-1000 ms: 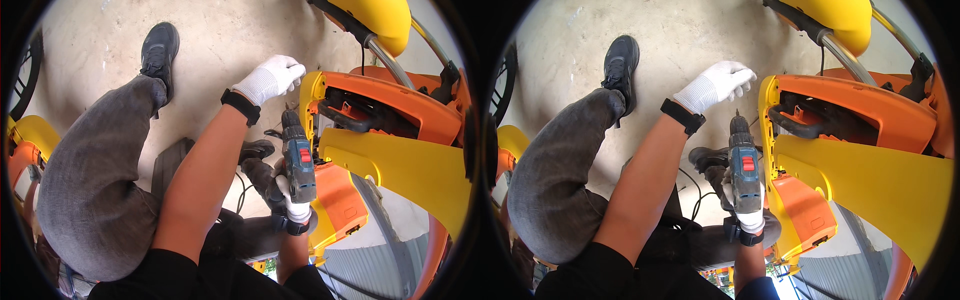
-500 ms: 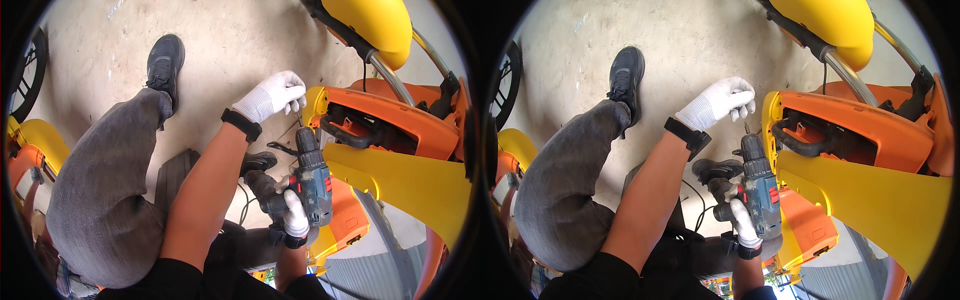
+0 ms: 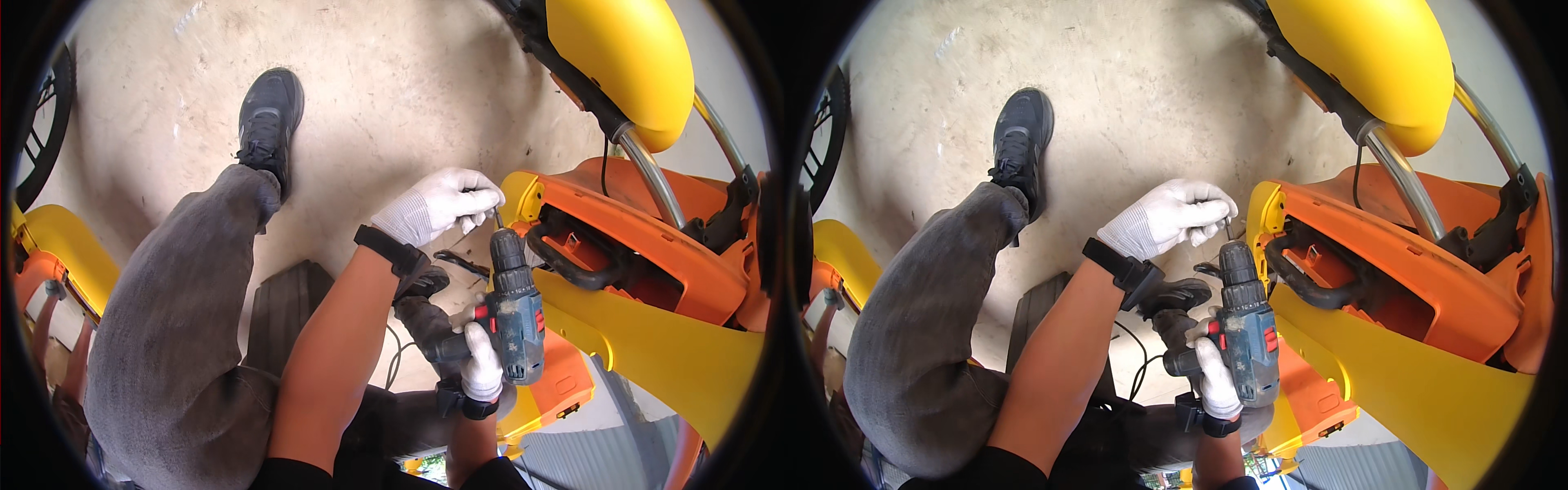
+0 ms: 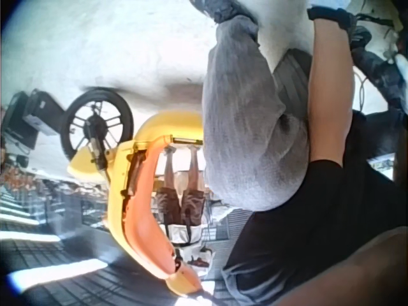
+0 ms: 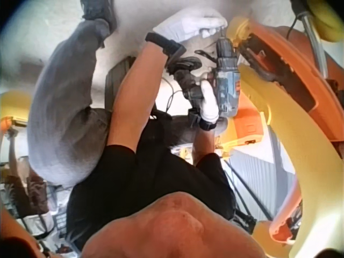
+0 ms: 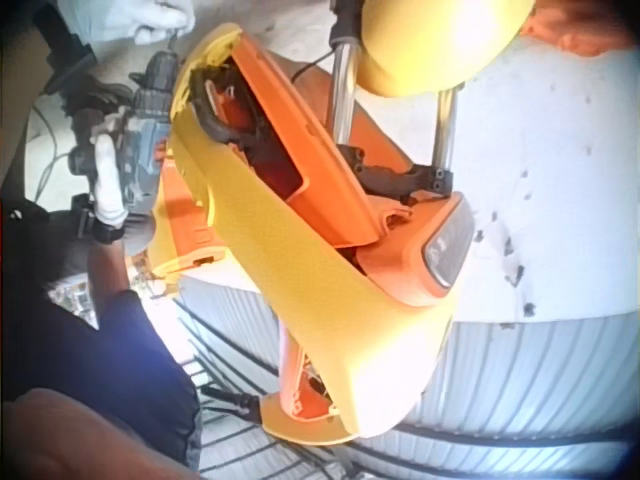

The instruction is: The person uses a cordless drill to fasten screws into the yellow and orange plastic housing of a piece of machinery. They repeatedly position screws and operate the drill to secure the components together.

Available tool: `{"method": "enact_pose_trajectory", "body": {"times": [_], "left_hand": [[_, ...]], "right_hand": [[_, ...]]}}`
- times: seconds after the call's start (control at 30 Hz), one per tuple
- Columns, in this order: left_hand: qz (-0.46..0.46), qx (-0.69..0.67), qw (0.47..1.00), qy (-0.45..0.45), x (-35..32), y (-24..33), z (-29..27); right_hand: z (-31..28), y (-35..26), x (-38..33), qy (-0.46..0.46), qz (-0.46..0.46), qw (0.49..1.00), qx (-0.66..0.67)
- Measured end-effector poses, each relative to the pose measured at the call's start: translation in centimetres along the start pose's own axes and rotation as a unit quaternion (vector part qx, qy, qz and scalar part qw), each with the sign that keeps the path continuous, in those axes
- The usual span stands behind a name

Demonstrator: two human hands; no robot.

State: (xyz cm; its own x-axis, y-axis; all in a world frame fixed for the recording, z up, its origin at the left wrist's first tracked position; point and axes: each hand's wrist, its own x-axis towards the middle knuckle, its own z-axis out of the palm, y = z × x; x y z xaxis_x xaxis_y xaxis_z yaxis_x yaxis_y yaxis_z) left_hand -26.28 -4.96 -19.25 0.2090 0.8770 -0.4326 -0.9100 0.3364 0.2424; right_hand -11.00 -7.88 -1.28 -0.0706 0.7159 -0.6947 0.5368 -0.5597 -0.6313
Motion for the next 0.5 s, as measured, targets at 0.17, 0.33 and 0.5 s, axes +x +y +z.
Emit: {"method": "enact_pose_trajectory", "body": {"times": [0.17,0.33,0.5], "left_hand": [[-0.014,-0.043,0.999,0.019,-0.5,-0.2,-0.7],[-0.024,-0.014,0.999,0.022,-0.3,0.1,-1.6],[-0.040,0.014,0.998,0.038,0.0,0.6,-1.6]], "right_hand": [[-0.9,1.2,1.4,-0.063,-0.028,0.992,-0.103],[-0.2,0.8,2.0,-0.067,-0.006,0.995,-0.071],[-0.8,0.9,2.6,-0.088,-0.020,0.992,-0.089]]}}
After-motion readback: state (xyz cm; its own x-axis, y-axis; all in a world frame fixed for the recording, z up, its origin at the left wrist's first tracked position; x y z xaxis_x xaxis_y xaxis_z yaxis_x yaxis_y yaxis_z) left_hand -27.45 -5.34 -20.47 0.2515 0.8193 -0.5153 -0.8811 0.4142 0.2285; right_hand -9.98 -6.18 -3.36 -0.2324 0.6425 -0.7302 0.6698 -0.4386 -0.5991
